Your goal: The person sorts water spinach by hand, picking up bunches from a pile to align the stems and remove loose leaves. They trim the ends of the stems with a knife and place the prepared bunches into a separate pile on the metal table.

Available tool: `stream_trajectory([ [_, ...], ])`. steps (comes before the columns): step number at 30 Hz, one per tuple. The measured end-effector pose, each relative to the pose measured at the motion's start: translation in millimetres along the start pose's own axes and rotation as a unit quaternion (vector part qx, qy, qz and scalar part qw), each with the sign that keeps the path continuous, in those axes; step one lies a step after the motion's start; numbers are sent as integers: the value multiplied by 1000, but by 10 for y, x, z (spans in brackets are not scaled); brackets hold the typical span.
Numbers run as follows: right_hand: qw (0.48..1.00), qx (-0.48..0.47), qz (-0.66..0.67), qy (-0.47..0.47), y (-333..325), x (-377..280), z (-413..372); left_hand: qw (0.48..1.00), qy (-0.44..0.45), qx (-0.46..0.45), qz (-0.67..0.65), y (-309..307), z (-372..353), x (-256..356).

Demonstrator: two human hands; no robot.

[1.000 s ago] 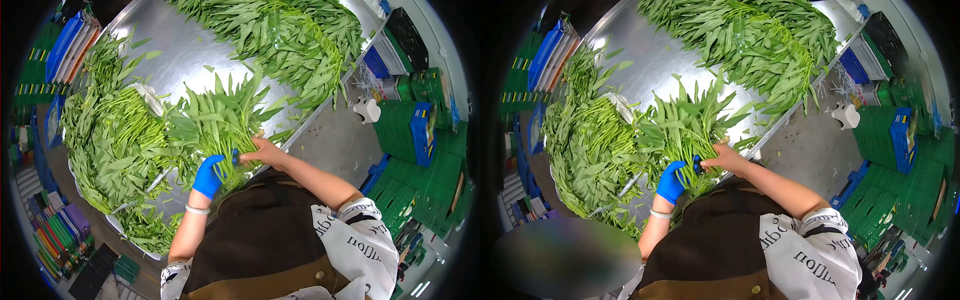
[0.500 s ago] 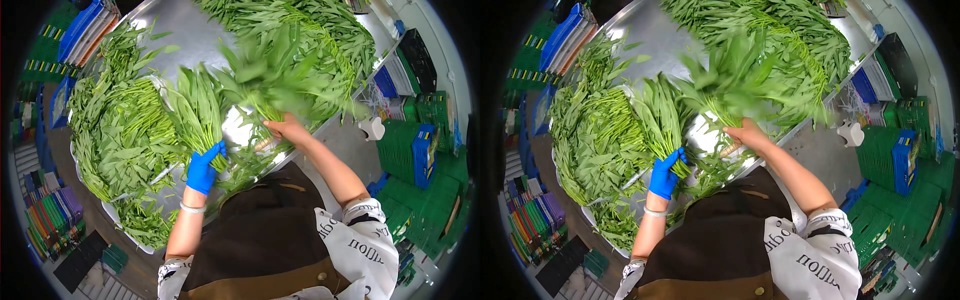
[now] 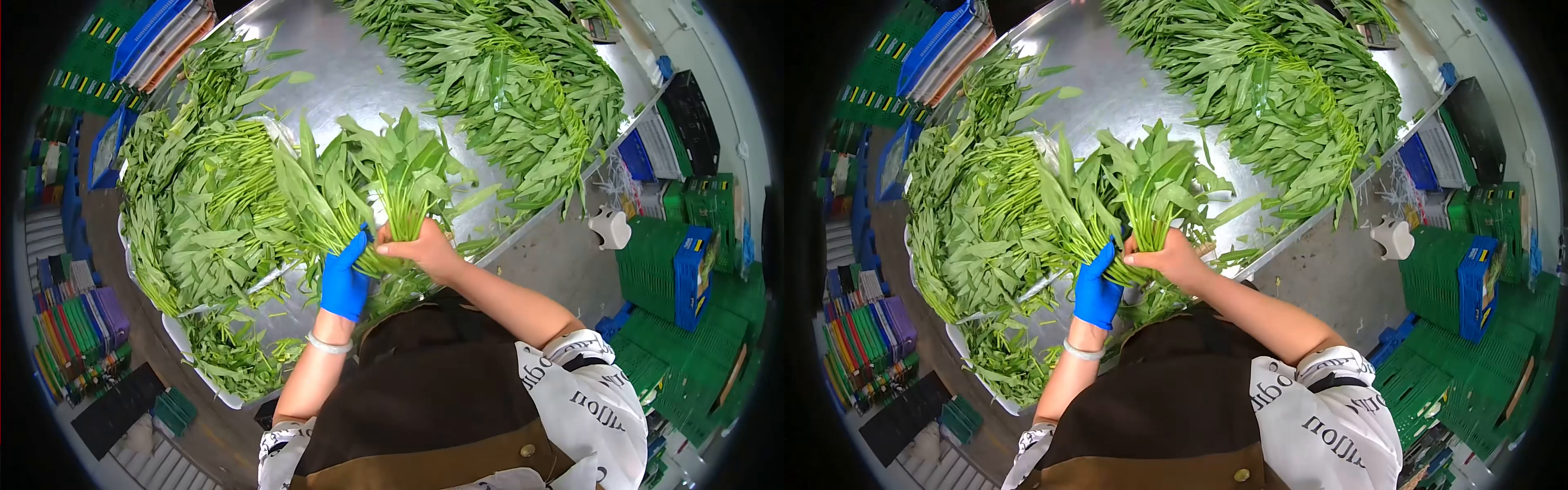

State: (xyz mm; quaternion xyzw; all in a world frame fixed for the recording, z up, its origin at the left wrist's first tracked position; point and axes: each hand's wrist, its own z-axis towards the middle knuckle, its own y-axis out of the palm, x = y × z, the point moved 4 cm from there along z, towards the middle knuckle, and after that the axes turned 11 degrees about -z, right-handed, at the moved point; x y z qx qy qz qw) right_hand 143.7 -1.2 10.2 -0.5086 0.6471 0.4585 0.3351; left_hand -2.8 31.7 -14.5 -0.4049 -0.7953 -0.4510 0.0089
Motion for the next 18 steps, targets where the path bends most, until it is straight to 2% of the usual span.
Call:
stream_trajectory([
  [3,981,-101,167,10,-30,-119,-157,999,29,5,30,-11,24,79],
  [6,993,-119,-1,16,-209,-114,-192,998,47,15,43,-67,46,247],
  [7,992,-68,-94,56,-274,-115,-159,998,53,6,41,11,7,309],
  [10,997,42,-28,59,-445,39,-58,994,95,17,59,29,-15,451],
  [13,997,37,-50,42,-434,-3,-118,988,143,22,59,-105,-21,528],
  [17,996,2,-88,1,-254,43,-122,993,11,1,116,17,-67,187],
  [18,995,-9,-101,-5,-202,67,-117,992,-36,-45,113,-58,10,1],
])
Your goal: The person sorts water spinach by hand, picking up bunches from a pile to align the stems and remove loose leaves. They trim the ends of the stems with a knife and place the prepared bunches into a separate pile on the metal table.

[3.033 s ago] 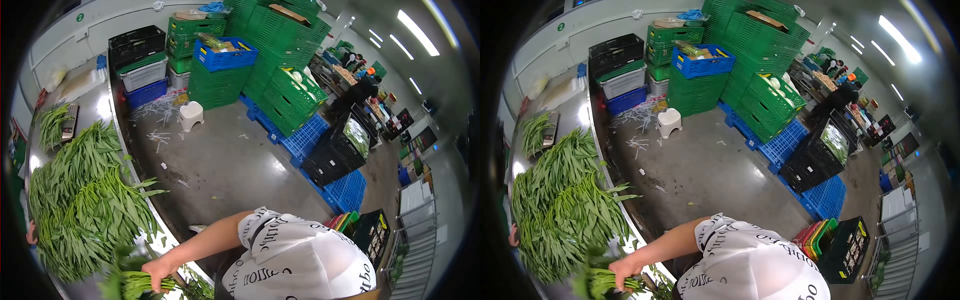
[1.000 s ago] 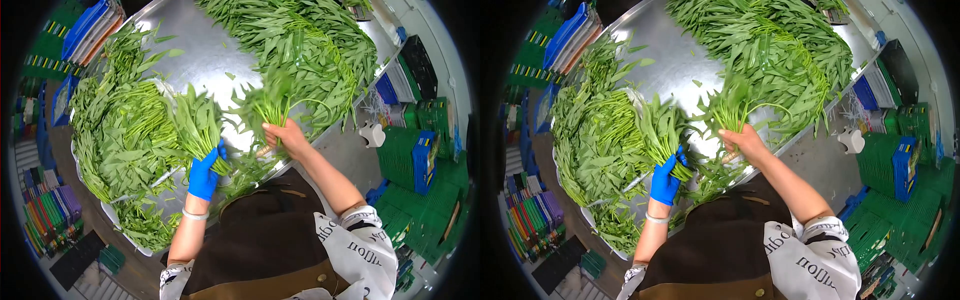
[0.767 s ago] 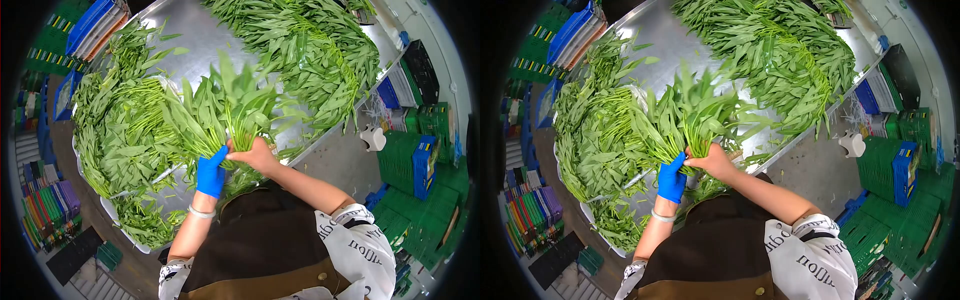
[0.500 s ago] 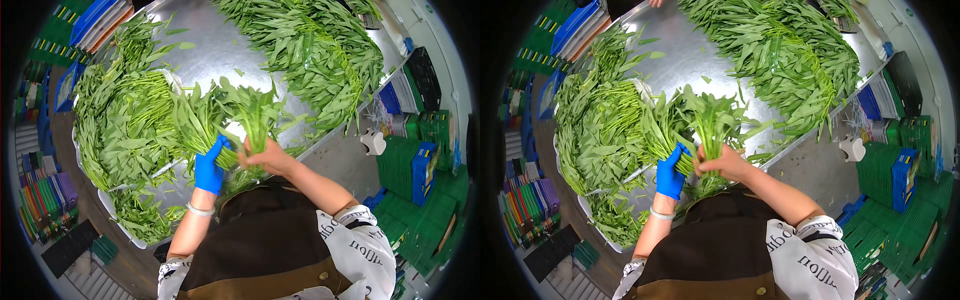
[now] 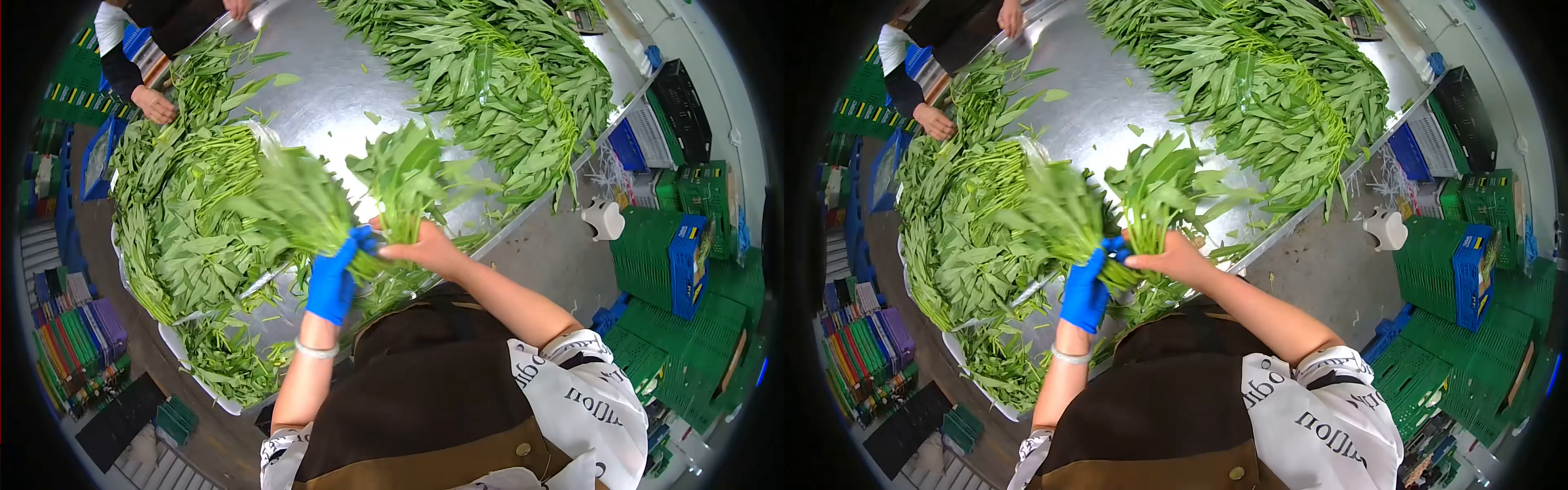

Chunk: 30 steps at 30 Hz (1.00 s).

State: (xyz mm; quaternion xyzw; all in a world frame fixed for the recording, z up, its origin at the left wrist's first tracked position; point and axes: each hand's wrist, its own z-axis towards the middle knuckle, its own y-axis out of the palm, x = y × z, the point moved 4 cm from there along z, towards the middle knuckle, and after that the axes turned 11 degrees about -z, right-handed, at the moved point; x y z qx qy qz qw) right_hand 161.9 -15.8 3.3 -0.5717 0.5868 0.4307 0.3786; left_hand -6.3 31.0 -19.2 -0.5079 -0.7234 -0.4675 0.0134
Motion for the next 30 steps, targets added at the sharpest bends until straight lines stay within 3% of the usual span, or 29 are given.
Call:
stream_trajectory([
  [1,993,-44,-100,34,47,62,14,999,-44,3,-19,7,20,-131],
  [2,985,-22,-169,-20,73,132,29,995,-88,6,-37,18,24,-249],
  [4,944,25,-303,-126,139,211,35,996,-78,19,24,0,60,-393],
  [5,960,1,-261,-103,105,229,4,996,-73,25,54,-7,78,-430],
  [8,992,-38,-33,111,-28,386,-97,995,-92,26,-9,-22,53,-402],
  [9,993,15,-42,109,-72,404,-135,994,-107,7,-24,12,40,-358],
  [13,971,188,139,50,-271,314,-200,996,-82,-2,21,-42,94,-358],
  [17,977,211,-28,7,-251,28,-137,997,-38,-12,66,59,75,-405],
  [20,967,215,-137,12,-190,184,50,993,-13,-13,114,153,60,-452],
  [24,973,228,-48,7,-225,247,34,993,-14,16,116,129,13,-444],
  [28,983,149,102,24,-221,224,-78,998,-48,2,32,164,41,-411],
  [30,987,125,103,10,-213,180,-94,998,-67,-13,8,141,54,-425],
])
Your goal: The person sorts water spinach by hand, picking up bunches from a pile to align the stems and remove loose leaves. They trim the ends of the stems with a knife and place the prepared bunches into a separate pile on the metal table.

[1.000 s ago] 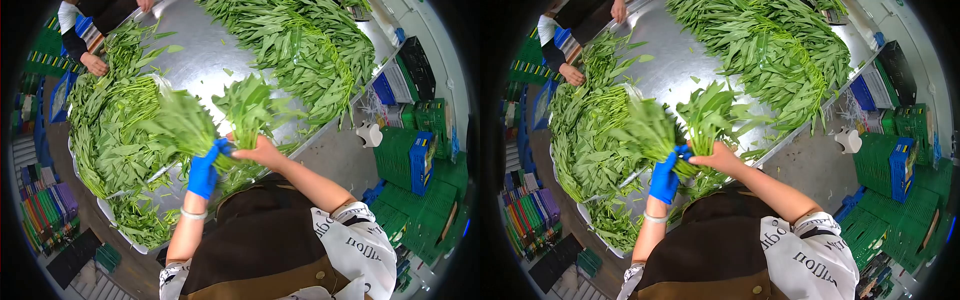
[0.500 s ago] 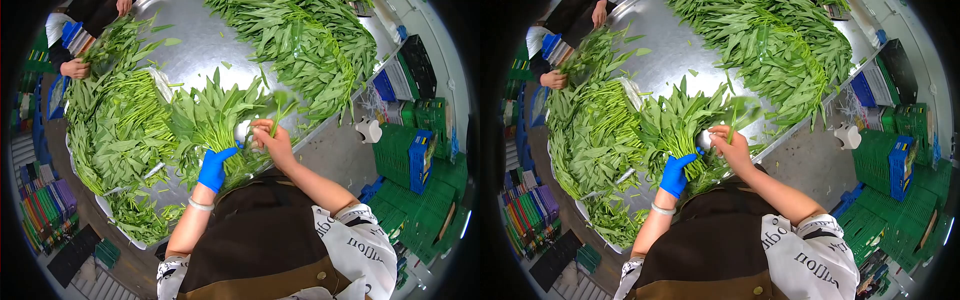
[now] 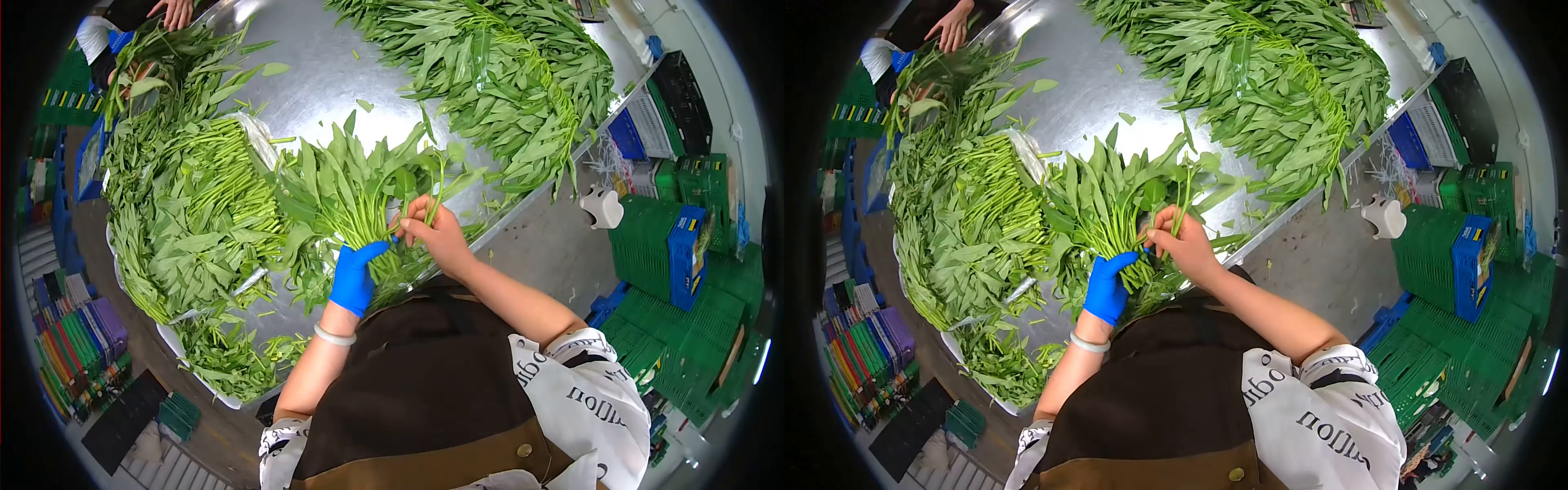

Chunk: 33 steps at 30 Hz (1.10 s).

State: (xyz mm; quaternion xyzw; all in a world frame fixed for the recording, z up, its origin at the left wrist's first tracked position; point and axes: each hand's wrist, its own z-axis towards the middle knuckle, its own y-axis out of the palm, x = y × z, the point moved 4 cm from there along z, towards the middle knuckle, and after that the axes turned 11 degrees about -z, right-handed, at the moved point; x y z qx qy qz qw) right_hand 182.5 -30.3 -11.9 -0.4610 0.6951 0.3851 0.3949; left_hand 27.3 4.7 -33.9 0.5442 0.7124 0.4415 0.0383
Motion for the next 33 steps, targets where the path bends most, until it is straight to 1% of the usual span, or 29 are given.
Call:
stream_trajectory([
  [2,999,-2,14,-37,10,-6,19,998,-22,9,-61,14,21,-26],
  [4,999,-27,-2,-39,27,-46,22,992,-59,22,-111,-26,56,-70],
  [5,998,-40,-9,-40,40,-72,18,995,-42,22,-86,-49,65,-63],
  [8,992,-129,1,-8,90,-107,-36,999,12,25,-29,-31,60,16],
  [9,987,-158,28,-21,89,-95,-57,999,31,30,-21,5,35,51],
  [11,982,-182,55,-12,28,-237,-172,996,69,46,-31,106,-20,134],
  [14,973,-215,82,-16,-180,-437,-282,990,89,79,-70,-102,69,314],
  [15,972,-218,82,-25,-272,-455,-286,987,122,79,-69,-110,44,413],
  [16,971,-222,83,-34,-346,-480,-269,989,128,53,-52,-116,36,485],
  [17,978,-203,37,-15,-410,-478,-231,990,132,29,-34,-138,3,544],
  [18,983,-123,-132,-25,-501,-438,-139,991,136,6,-16,-162,-35,589],
  [19,954,-37,-296,-34,-593,-409,-25,990,138,6,12,-185,-47,618],
  [20,891,54,-449,-41,-676,-417,35,989,149,5,16,-192,-90,634],
  [21,897,73,-436,-26,-715,-405,45,987,159,2,21,-176,-128,656],
  [22,940,68,-333,-18,-680,-457,63,985,171,0,23,-148,-136,674],
  [23,972,60,-226,-5,-588,-515,44,985,173,-18,12,-136,-143,667],
  [24,992,53,-114,13,-486,-510,-3,985,170,-13,6,-146,-161,635],
  [25,989,60,-134,-8,-393,-466,-11,986,167,-12,0,-145,-157,595],
  [28,991,4,-91,-101,35,-402,28,988,156,-14,-13,-79,-98,496],
  [31,992,-10,-84,-93,279,-345,78,989,145,-15,-8,-3,-110,393],
  [33,990,22,-110,-83,293,-414,88,991,136,-17,12,-7,-132,365],
])
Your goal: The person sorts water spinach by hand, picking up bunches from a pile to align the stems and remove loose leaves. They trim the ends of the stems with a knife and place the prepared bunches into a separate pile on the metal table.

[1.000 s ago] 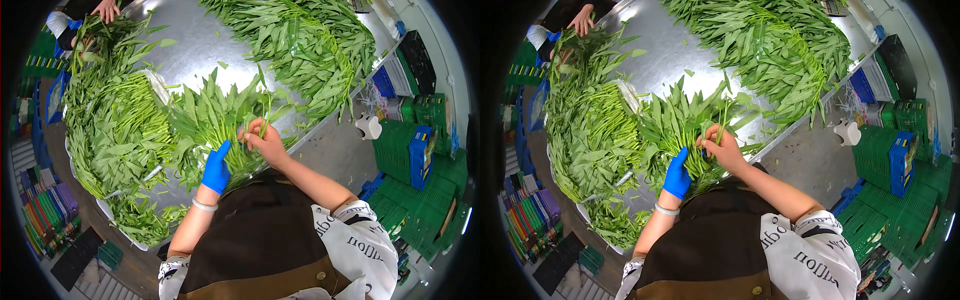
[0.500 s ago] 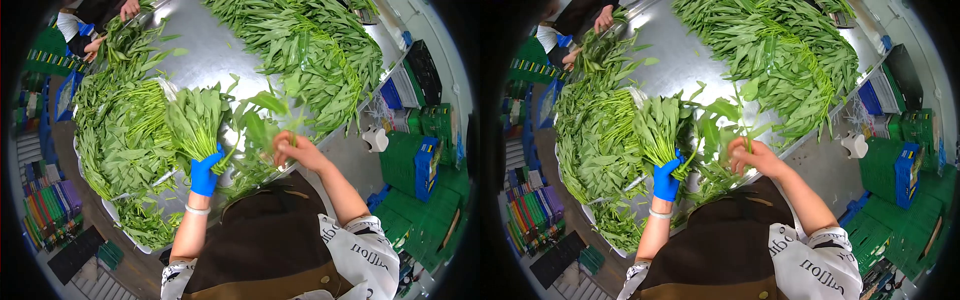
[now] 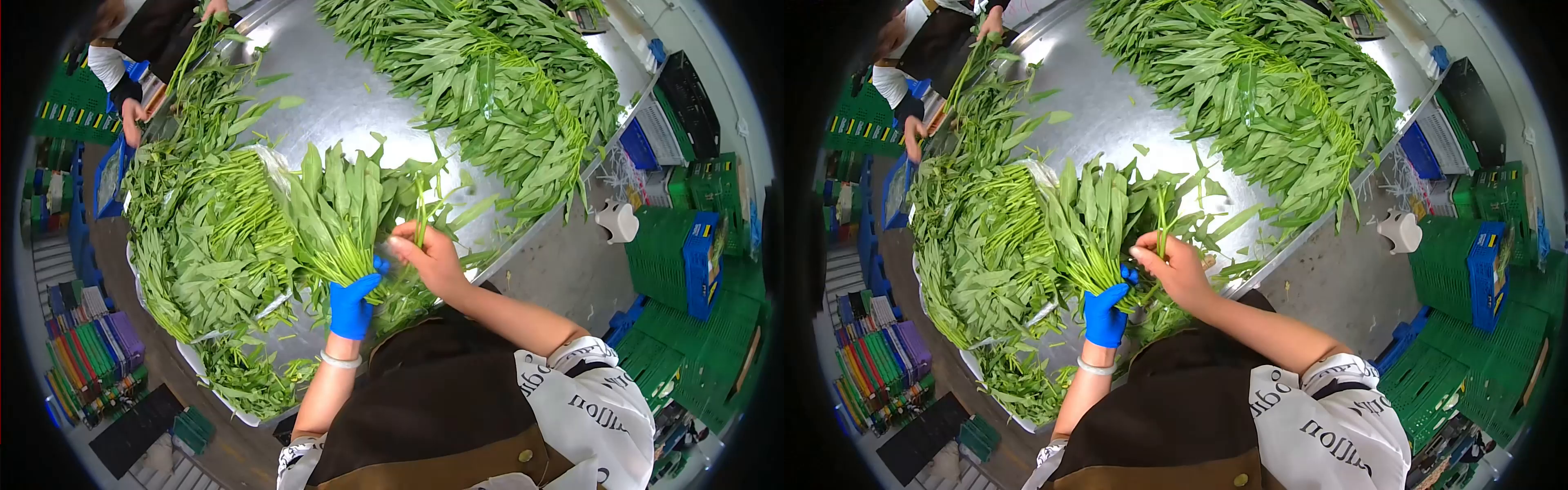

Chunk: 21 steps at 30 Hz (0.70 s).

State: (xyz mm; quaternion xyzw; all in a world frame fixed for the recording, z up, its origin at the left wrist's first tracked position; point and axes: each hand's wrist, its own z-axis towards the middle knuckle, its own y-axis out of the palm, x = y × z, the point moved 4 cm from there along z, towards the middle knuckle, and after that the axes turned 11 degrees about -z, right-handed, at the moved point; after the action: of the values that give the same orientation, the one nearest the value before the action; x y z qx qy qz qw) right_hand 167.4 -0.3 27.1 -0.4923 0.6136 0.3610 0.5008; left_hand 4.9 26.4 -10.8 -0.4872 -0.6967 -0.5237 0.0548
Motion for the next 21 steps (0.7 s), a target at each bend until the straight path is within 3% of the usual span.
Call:
stream_trajectory([
  [4,998,11,-49,-27,18,10,81,998,11,-12,59,71,-10,8],
  [6,994,17,-73,-76,19,-5,102,1000,14,9,9,48,35,14],
  [9,993,-113,-42,18,16,30,-17,995,7,55,-81,-131,109,9],
  [10,973,-203,81,71,42,26,-91,989,-3,82,-121,-173,152,11],
  [12,963,-249,33,98,-33,-48,-176,973,-6,156,-169,-262,182,63],
  [13,956,-269,10,114,-54,-66,-214,978,12,145,-151,-307,184,118],
  [14,973,-187,-104,84,-119,-72,-148,982,27,132,-131,-357,187,173],
  [17,993,7,-63,96,-346,346,100,987,84,98,-97,-253,148,330],
  [18,992,9,-99,84,-416,297,83,986,89,86,-108,-247,141,357],
  [21,998,7,10,65,-400,156,20,984,99,92,-115,-226,75,352],
])
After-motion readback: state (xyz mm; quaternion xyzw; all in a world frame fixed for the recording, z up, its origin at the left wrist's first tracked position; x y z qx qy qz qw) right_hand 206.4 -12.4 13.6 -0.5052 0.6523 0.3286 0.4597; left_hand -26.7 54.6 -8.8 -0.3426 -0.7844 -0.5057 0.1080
